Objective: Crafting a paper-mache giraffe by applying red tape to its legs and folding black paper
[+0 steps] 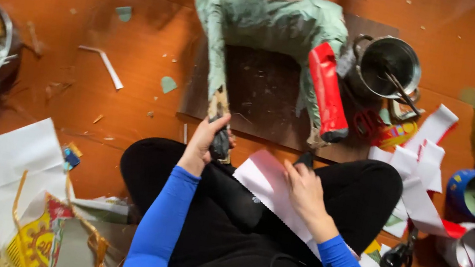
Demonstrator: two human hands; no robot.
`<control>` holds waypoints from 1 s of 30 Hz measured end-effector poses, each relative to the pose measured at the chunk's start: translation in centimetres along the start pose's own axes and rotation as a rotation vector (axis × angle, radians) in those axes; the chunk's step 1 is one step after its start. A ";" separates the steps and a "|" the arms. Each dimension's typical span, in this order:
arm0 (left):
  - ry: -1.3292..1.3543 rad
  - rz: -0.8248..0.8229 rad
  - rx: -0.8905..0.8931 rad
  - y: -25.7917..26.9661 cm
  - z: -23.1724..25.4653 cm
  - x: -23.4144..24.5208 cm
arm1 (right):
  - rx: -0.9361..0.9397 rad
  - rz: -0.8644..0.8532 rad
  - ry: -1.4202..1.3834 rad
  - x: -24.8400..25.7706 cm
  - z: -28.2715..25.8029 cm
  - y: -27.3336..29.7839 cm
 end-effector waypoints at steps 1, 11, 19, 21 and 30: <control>-0.007 -0.003 -0.022 0.1 0.0 0.2 | 0.091 0.098 0.063 1.8 -0.1 -0.6; -0.068 0.010 -0.001 2.8 2.1 -0.5 | -0.276 0.455 -0.112 21.0 9.6 -14.0; -0.068 -0.081 -0.029 2.5 1.4 0.3 | -0.133 0.358 0.658 6.5 27.5 -29.4; -0.071 -0.089 -0.039 2.8 1.7 0.0 | -0.092 0.377 0.697 4.3 27.3 -30.9; -0.010 0.019 0.008 1.4 0.0 2.2 | -0.669 -0.070 -0.373 -4.7 27.0 -34.4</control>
Point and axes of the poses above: each hand's wrist, its own y-axis away from the middle knuckle, its own x-axis out of the back of the hand, z = x × y, the point moved 3 cm from there along -y, towards the middle knuckle, and after that the axes turned 8 degrees about z, right-handed, at the moved point
